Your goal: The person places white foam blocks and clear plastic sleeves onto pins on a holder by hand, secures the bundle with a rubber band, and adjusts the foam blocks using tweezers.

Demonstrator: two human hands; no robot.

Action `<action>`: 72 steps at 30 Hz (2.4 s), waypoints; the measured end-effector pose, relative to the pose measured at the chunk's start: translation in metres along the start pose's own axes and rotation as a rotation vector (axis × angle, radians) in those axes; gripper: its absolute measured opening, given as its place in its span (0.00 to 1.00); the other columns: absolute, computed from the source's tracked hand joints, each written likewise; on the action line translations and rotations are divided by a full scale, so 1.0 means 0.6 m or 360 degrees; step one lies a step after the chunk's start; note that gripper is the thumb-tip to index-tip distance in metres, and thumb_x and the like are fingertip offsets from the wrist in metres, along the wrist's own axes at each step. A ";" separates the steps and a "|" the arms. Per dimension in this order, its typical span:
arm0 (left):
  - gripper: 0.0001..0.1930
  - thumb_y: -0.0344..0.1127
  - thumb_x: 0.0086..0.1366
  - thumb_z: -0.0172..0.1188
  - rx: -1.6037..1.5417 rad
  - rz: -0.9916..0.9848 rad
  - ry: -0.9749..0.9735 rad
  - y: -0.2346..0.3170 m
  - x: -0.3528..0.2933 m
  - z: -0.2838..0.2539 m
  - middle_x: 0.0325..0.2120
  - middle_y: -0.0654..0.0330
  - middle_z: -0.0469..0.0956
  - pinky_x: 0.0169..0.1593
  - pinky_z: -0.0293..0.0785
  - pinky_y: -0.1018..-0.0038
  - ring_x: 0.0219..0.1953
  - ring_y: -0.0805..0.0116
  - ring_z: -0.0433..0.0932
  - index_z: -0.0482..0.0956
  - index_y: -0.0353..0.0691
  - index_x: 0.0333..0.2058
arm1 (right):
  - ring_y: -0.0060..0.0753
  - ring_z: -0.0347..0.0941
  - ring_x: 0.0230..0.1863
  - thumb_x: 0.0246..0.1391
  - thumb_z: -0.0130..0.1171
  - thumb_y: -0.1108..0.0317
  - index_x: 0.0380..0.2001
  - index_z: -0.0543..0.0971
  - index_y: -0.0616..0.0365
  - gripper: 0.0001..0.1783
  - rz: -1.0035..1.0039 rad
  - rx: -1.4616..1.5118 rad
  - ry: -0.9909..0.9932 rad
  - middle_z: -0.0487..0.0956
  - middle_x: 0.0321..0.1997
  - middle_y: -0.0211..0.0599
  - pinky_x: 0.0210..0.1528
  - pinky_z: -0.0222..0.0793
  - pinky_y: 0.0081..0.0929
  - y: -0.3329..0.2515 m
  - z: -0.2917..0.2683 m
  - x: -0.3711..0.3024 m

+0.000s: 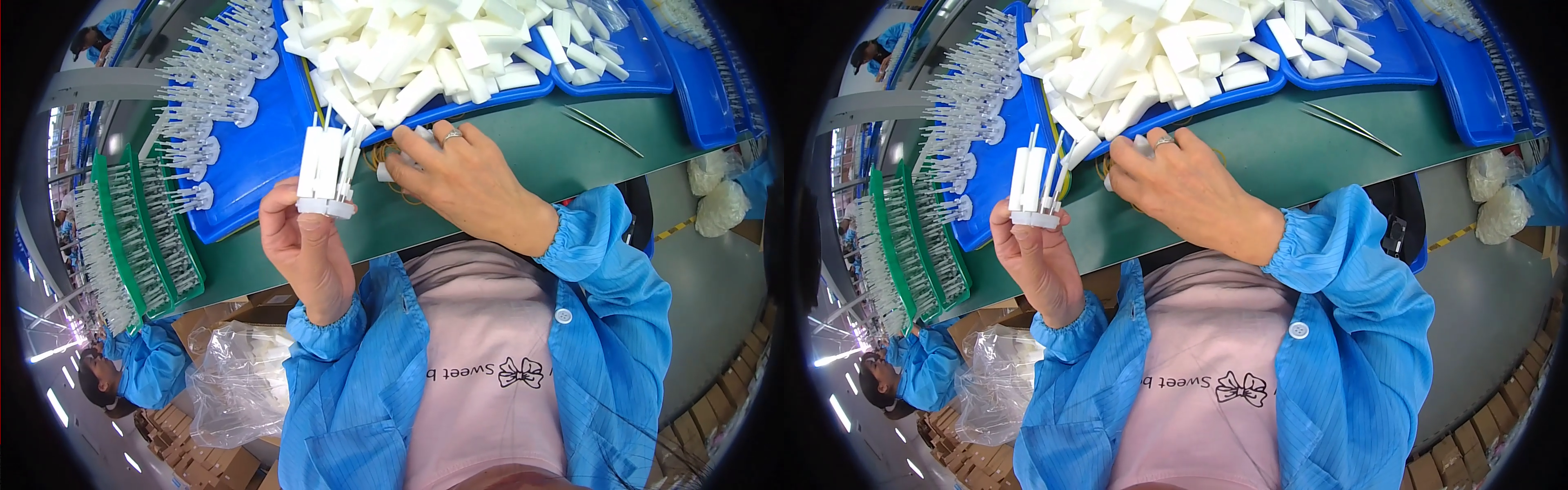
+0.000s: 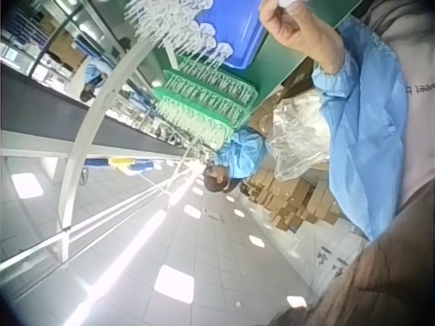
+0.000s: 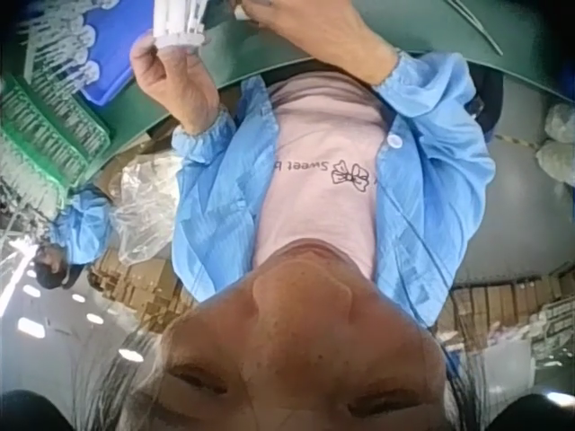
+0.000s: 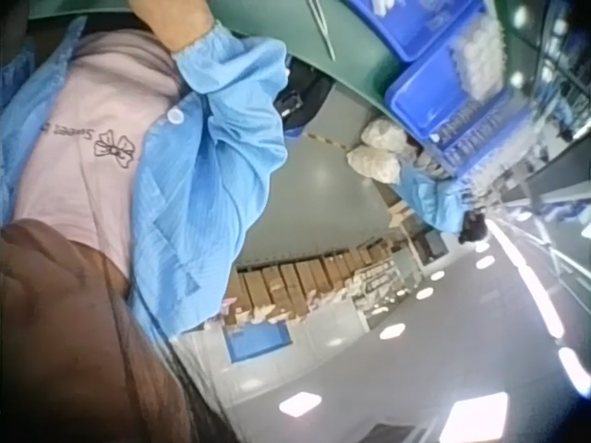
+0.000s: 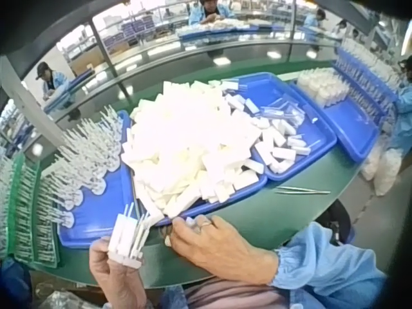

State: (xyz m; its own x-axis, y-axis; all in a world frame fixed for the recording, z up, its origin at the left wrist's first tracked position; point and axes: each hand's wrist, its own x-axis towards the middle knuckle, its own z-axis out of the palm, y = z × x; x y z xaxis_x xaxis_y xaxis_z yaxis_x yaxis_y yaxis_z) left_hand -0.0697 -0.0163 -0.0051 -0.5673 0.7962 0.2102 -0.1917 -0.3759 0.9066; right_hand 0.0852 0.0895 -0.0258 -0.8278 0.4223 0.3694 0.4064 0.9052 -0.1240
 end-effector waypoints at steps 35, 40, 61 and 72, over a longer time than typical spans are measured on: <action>0.06 0.24 0.52 0.64 0.0563 0.0228 -0.0837 -0.007 -0.016 0.054 0.32 0.55 0.78 0.38 0.70 0.73 0.34 0.65 0.75 0.82 0.36 0.31 | 0.22 0.72 0.40 0.58 0.53 0.71 0.40 0.77 0.63 0.09 0.1017 0.2211 0.0530 0.76 0.41 0.33 0.46 0.69 0.19 0.097 -0.096 -0.094; 0.07 0.23 0.52 0.64 0.0612 0.0189 -0.0933 -0.005 -0.012 0.055 0.32 0.55 0.78 0.37 0.71 0.74 0.34 0.65 0.75 0.83 0.36 0.32 | 0.23 0.72 0.39 0.57 0.53 0.71 0.39 0.78 0.64 0.09 0.0883 0.2240 0.0411 0.76 0.41 0.34 0.45 0.68 0.20 0.096 -0.093 -0.097; 0.07 0.23 0.49 0.63 0.0513 0.0209 -0.1097 -0.001 -0.007 0.052 0.30 0.59 0.77 0.35 0.69 0.73 0.32 0.65 0.74 0.84 0.39 0.29 | 0.24 0.72 0.46 0.54 0.57 0.73 0.46 0.73 0.63 0.15 0.0861 0.2764 0.0363 0.75 0.44 0.36 0.51 0.67 0.22 0.084 -0.091 -0.098; 0.15 0.20 0.41 0.63 0.0906 0.0489 -0.1230 -0.012 -0.008 0.065 0.34 0.59 0.76 0.37 0.71 0.73 0.33 0.64 0.74 0.84 0.40 0.31 | 0.23 0.72 0.42 0.54 0.59 0.73 0.40 0.74 0.63 0.11 0.0913 0.2685 0.0295 0.77 0.40 0.35 0.48 0.67 0.21 0.084 -0.090 -0.109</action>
State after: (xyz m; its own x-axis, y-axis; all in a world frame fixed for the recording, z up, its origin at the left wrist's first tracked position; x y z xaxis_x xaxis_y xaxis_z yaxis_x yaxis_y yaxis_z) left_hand -0.0343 0.0009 0.0012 0.1858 0.8678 0.4608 0.4015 -0.4951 0.7705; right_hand 0.1807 0.1047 -0.0062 -0.6413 0.7670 0.0194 -0.2944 -0.2226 -0.9294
